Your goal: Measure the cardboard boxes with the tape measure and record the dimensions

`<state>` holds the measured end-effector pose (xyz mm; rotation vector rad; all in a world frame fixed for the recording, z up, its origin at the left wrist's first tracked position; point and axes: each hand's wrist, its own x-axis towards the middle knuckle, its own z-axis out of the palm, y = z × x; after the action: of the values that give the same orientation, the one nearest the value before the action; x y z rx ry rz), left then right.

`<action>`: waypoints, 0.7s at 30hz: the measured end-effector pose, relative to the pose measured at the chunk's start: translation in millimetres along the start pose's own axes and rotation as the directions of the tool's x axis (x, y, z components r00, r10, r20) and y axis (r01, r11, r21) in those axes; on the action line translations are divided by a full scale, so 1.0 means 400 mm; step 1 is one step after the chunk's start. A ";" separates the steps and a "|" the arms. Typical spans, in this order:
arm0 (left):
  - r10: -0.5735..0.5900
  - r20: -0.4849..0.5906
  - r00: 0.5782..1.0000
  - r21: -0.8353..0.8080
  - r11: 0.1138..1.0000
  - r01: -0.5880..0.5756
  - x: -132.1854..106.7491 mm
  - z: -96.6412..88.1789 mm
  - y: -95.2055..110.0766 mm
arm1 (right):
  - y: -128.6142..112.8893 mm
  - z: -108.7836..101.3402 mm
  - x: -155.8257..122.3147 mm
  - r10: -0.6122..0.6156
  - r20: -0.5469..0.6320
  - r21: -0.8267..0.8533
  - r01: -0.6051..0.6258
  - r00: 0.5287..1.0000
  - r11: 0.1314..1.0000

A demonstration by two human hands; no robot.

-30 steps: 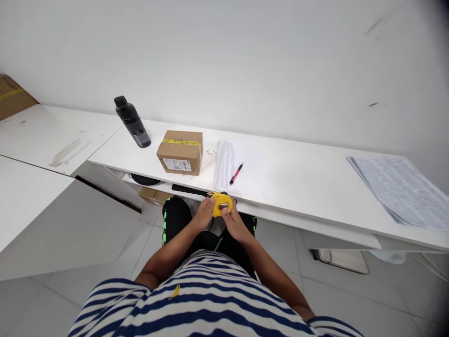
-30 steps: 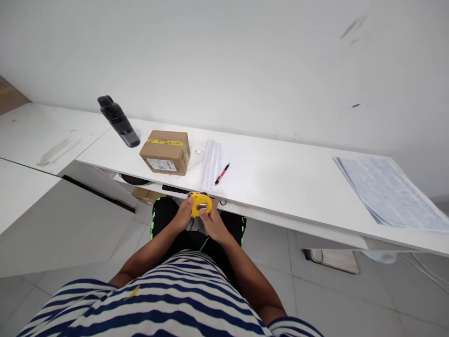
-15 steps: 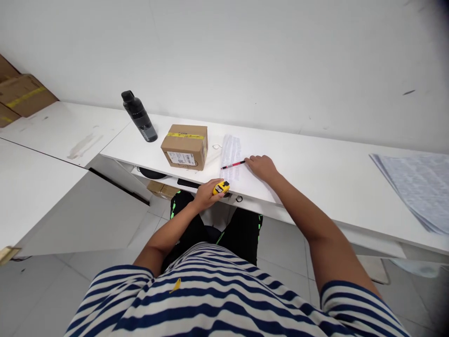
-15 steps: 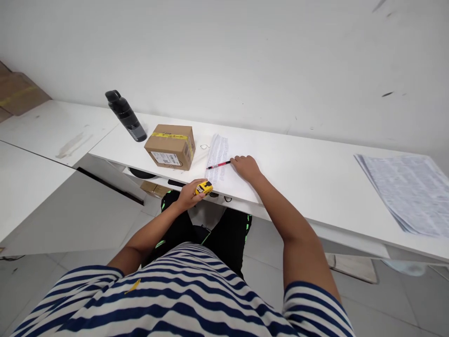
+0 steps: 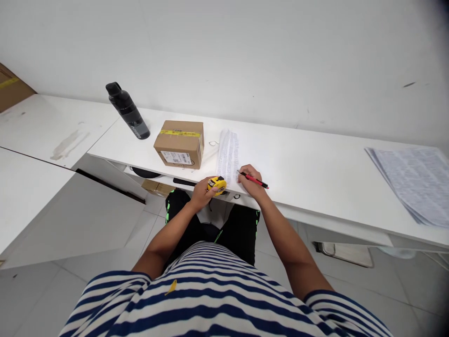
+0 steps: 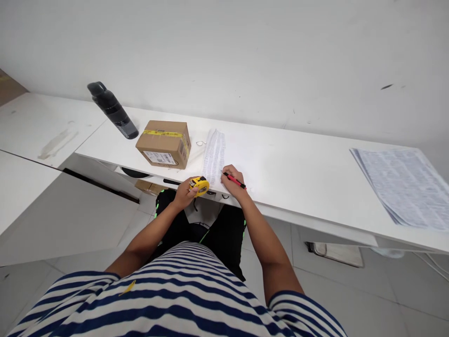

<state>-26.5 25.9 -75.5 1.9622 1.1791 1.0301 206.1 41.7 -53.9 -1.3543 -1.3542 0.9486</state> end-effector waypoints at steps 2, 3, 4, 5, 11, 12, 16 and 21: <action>-0.042 -0.030 0.999 -0.030 0.999 0.041 -0.001 0.004 -0.007 | 0.001 0.001 0.003 -0.008 0.047 -0.026 0.009 0.999 1.000; -0.052 -0.044 0.998 -0.035 0.998 0.050 -0.003 0.007 -0.012 | 0.001 0.001 0.004 -0.020 0.055 -0.034 0.022 0.998 0.999; -0.056 -0.054 0.997 -0.032 0.998 0.054 -0.005 0.009 -0.016 | 0.000 0.002 0.005 -0.033 0.059 -0.037 0.035 0.998 0.999; -0.057 -0.061 0.997 -0.025 0.998 0.055 -0.008 0.011 -0.019 | -0.001 0.003 0.005 -0.043 0.053 -0.033 0.045 0.998 0.998; -0.028 -0.053 0.998 -0.001 1.000 0.028 -0.014 0.007 -0.022 | -0.016 0.019 -0.002 0.041 -0.115 -0.140 -0.057 0.993 0.989; -0.033 -0.046 0.998 0.002 0.999 0.033 -0.013 0.005 -0.022 | -0.018 0.020 -0.002 0.047 -0.130 -0.180 -0.070 0.990 0.981; -0.037 -0.033 0.999 0.004 0.999 0.037 -0.009 0.004 -0.026 | -0.018 0.025 0.001 0.045 -0.124 -0.225 -0.073 0.991 0.972; -0.025 -0.037 0.999 -0.008 1.000 0.025 -0.009 0.007 -0.029 | -0.010 0.024 0.003 0.043 -0.095 -0.226 -0.064 0.995 0.972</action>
<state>-29.8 26.8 -87.3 1.9260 1.2152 1.0608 196.1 43.7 -52.0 -1.5951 -1.3967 0.7747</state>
